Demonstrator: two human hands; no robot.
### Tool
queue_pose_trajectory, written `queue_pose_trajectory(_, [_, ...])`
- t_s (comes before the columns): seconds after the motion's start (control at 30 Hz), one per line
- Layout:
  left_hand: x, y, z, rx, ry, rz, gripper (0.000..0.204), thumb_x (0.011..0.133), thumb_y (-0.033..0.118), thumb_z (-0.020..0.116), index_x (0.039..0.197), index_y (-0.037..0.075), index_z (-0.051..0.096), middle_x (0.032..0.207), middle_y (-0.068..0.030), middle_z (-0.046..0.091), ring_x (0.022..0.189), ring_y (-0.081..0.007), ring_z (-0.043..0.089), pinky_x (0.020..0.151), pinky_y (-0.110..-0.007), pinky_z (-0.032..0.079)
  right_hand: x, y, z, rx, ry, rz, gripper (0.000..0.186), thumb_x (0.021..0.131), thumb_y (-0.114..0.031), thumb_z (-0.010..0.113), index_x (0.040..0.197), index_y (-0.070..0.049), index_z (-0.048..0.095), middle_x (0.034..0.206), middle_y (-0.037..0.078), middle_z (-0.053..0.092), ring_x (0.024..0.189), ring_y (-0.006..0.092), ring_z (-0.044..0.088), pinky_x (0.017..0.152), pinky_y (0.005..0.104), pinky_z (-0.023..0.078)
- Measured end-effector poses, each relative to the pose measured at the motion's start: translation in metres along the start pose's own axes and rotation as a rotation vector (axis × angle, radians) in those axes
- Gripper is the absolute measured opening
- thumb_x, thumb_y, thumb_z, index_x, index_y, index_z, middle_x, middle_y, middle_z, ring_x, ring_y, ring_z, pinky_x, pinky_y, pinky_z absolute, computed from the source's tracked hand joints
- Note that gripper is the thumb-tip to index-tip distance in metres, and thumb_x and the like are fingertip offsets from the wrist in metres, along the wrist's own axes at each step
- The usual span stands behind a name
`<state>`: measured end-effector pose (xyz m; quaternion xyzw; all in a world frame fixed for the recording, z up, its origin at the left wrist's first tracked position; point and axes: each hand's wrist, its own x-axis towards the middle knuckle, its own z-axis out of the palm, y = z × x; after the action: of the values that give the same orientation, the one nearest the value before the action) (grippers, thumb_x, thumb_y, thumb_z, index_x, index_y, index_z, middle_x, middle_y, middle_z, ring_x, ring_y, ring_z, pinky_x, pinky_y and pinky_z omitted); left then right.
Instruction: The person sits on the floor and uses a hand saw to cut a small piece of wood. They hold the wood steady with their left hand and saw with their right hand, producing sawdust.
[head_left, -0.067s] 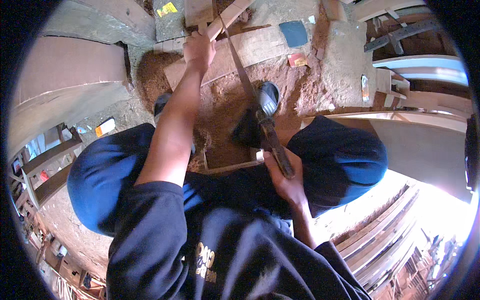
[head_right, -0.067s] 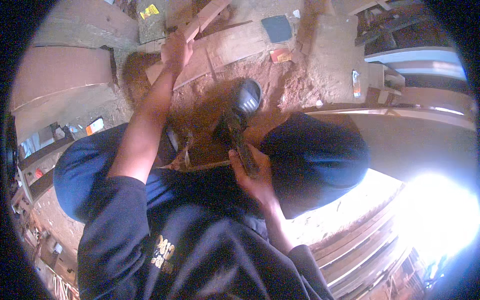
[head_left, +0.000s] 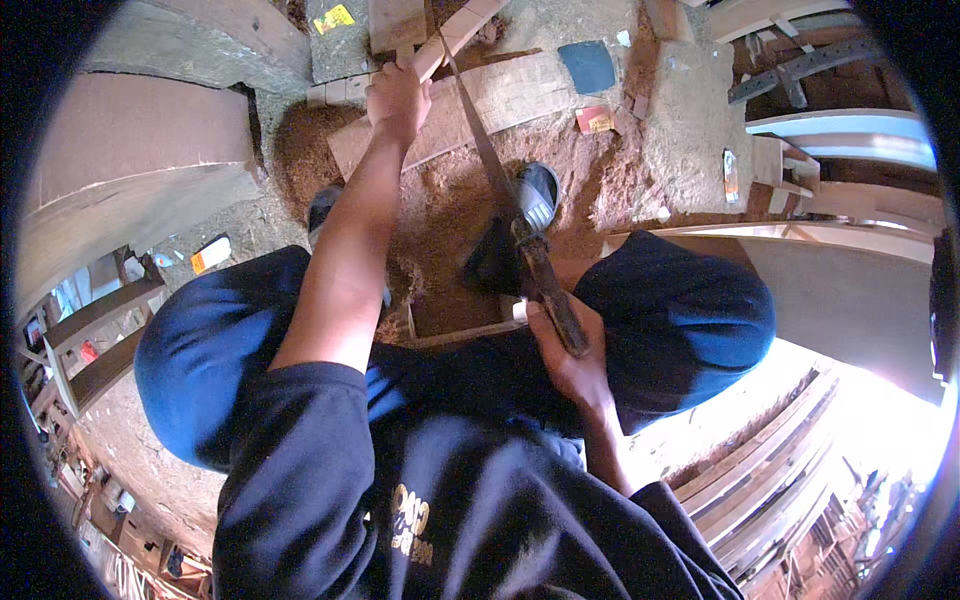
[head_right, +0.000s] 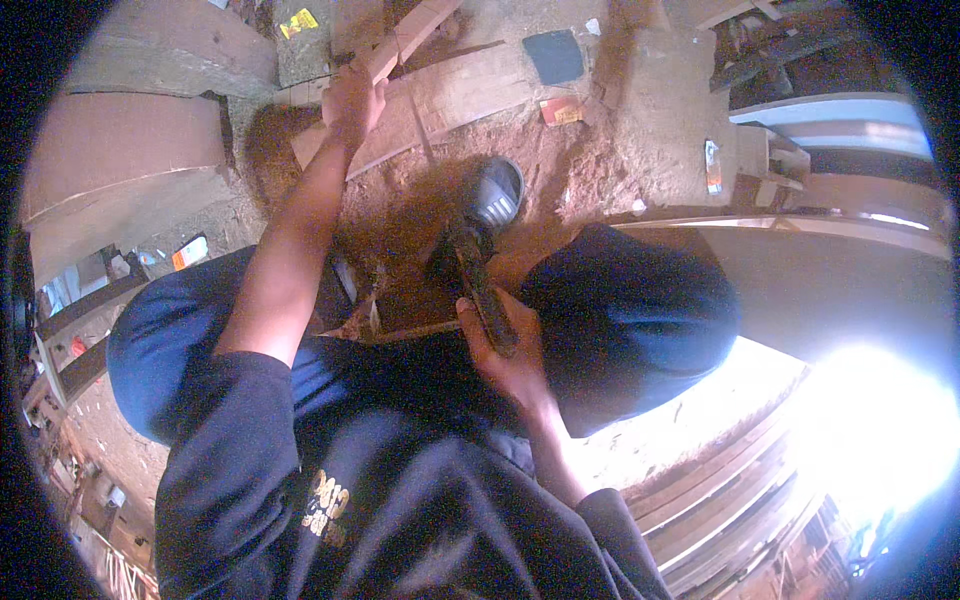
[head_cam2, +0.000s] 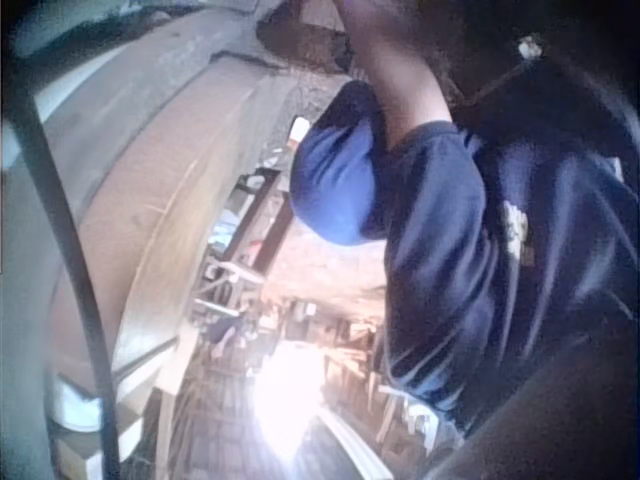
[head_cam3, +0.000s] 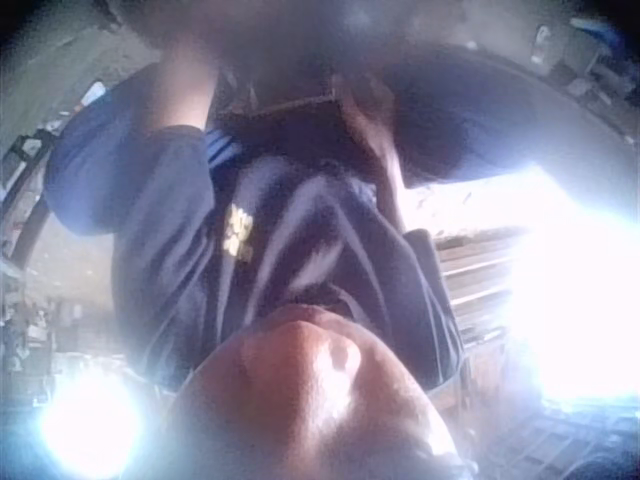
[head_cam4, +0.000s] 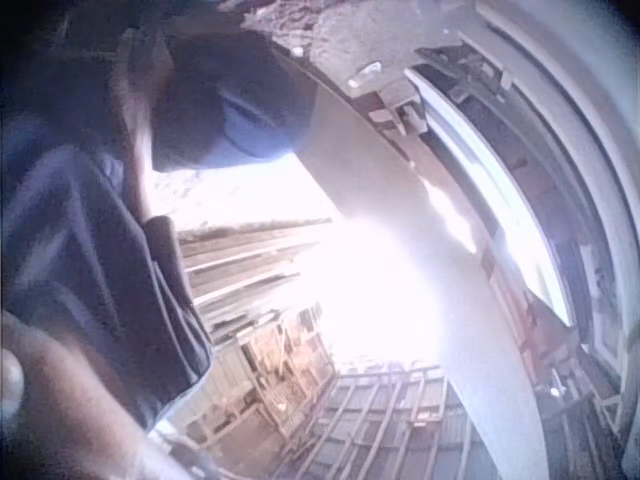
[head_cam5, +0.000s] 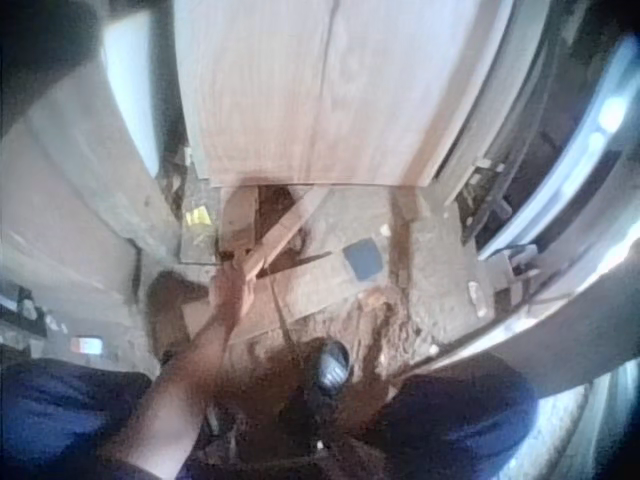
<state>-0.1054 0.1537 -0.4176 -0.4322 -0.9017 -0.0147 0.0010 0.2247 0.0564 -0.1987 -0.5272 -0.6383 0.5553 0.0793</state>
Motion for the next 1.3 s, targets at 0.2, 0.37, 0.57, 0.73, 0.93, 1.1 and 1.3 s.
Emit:
queue_pose_trajectory(0.2, [0.008, -0.005, 0.005, 0.078, 0.052, -0.041, 0.051, 0.085, 0.048, 0.07, 0.113, 0.007, 0.055, 0.099, -0.0092, 0.061, 0.091, -0.0265, 0.067, 0.069, -0.039, 0.058, 0.008, 0.0, 0.0, 0.075, 0.031, 0.072, 0.022, 0.095, -0.022, 0.065, 0.087, -0.002, 0.061, 0.071, 0.004, 0.057, 0.067, 0.0126, 0.051, 0.061, 0.0323, 0.042])
queue_pose_trajectory(0.37, [0.003, 0.009, 0.002, -0.015, 0.066, -0.056, 0.044, 0.084, 0.035, 0.073, 0.112, 0.006, 0.055, 0.1, -0.0111, 0.062, 0.089, -0.0281, 0.068, 0.068, -0.039, 0.06, 0.051, -0.006, 0.012, 0.022, -0.003, 0.059, 0.021, 0.095, -0.022, 0.065, 0.093, -0.001, 0.064, 0.077, 0.005, 0.063, 0.071, 0.0145, 0.055, 0.065, 0.0335, 0.045])
queue_pose_trajectory(0.57, [0.0, 0.011, 0.006, -0.112, 0.173, -0.018, 0.037, 0.079, 0.017, 0.075, 0.107, 0.005, 0.055, 0.098, -0.0123, 0.063, 0.086, -0.0297, 0.07, 0.065, -0.04, 0.061, 0.023, -0.001, -0.009, 0.017, 0.023, 0.132, 0.025, 0.093, -0.024, 0.067, 0.105, -0.002, 0.068, 0.085, 0.007, 0.068, 0.08, 0.0181, 0.062, 0.077, 0.0352, 0.05])
queue_pose_trajectory(0.73, [0.005, 0.007, 0.007, -0.124, 0.136, -0.043, 0.036, 0.079, 0.017, 0.074, 0.107, 0.005, 0.055, 0.097, -0.0128, 0.063, 0.084, -0.0301, 0.07, 0.07, -0.039, 0.061, 0.05, 0.0, 0.007, 0.071, 0.059, 0.231, 0.025, 0.094, -0.024, 0.066, 0.105, -0.001, 0.068, 0.088, 0.009, 0.068, 0.082, 0.0185, 0.063, 0.078, 0.0359, 0.05])
queue_pose_trajectory(0.93, [0.002, 0.008, -0.001, -0.11, 0.126, -0.035, 0.039, 0.081, 0.023, 0.074, 0.109, 0.004, 0.055, 0.099, -0.0135, 0.064, 0.091, -0.0292, 0.069, 0.072, -0.036, 0.06, 0.033, 0.0, 0.012, -0.033, 0.069, -0.057, 0.023, 0.094, -0.025, 0.067, 0.096, -0.002, 0.066, 0.082, 0.008, 0.067, 0.078, 0.019, 0.062, 0.071, 0.0369, 0.05])
queue_pose_trajectory(1.1, [0.007, -0.002, 0.001, -0.126, 0.068, -0.018, 0.052, 0.084, 0.035, 0.074, 0.116, 0.002, 0.051, 0.101, -0.0152, 0.064, 0.096, -0.0302, 0.067, 0.075, -0.037, 0.059, 0.058, 0.009, 0.028, -0.069, 0.068, -0.027, 0.017, 0.096, -0.016, 0.062, 0.089, -0.001, 0.063, 0.072, 0.001, 0.059, 0.068, 0.0113, 0.054, 0.062, 0.0294, 0.044])
queue_pose_trajectory(1.3, [0.008, 0.003, -0.006, -0.126, -0.031, -0.022, 0.052, 0.086, 0.039, 0.072, 0.114, 0.001, 0.052, 0.102, -0.0164, 0.065, 0.095, -0.0311, 0.068, 0.076, -0.038, 0.059, 0.035, -0.001, 0.028, -0.021, 0.125, -0.115, 0.024, 0.096, -0.02, 0.064, 0.081, -0.002, 0.057, 0.067, 0.0, 0.052, 0.063, 0.0097, 0.047, 0.057, 0.0306, 0.04])
